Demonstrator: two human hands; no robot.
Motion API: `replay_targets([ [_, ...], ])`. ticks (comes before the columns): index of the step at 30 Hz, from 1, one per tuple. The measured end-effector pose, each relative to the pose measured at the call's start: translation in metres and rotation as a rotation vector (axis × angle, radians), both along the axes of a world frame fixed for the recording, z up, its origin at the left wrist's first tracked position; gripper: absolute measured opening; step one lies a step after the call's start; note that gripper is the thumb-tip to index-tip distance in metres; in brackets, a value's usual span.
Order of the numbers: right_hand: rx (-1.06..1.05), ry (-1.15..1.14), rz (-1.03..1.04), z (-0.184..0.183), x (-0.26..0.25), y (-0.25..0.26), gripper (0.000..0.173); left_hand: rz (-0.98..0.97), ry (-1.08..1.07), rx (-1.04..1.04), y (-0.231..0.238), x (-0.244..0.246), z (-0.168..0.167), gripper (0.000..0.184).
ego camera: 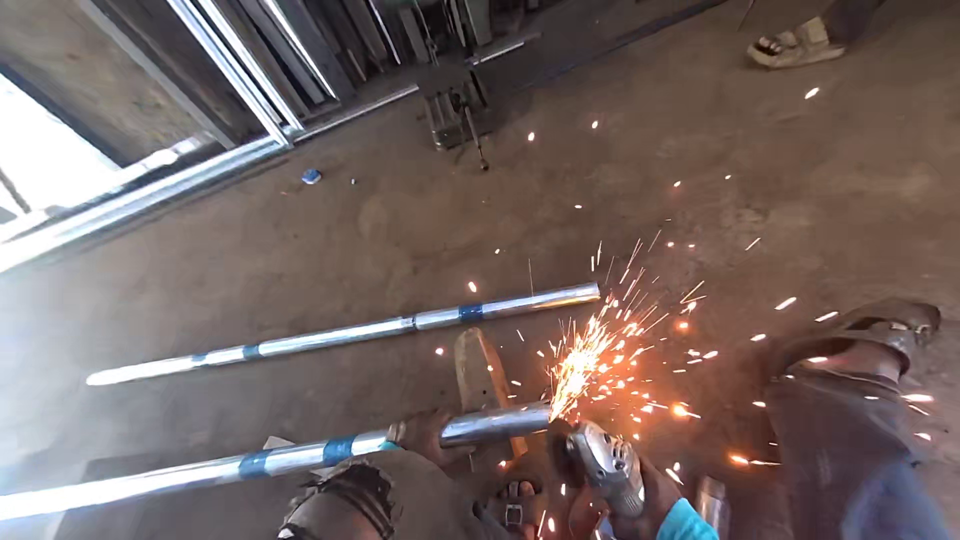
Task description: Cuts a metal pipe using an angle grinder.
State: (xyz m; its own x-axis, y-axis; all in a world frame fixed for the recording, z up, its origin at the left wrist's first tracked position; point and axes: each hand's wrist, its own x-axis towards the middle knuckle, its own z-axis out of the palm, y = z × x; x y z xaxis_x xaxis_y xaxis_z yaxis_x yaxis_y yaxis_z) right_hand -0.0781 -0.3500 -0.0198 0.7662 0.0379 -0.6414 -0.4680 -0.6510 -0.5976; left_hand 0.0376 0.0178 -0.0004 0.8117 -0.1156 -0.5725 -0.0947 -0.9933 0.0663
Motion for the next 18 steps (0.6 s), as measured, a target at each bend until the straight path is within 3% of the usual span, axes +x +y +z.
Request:
replay_targets([
  [4, -0.061, 0.094, 0.014, 0.001, -0.004, -0.009, 0.114, -0.029, -0.049, 0.021, -0.002, 0.0, 0.0, 0.077],
  [10, -0.008, -0.097, -0.088, 0.001, 0.008, 0.008, 0.111, -0.005, 0.02, 0.061, -0.003, 0.001, 0.004, 0.084],
  [18, -0.113, 0.147, 0.037, -0.006, 0.002, -0.01, 0.117, -0.067, 0.064, -0.068, 0.014, 0.018, -0.013, 0.087],
])
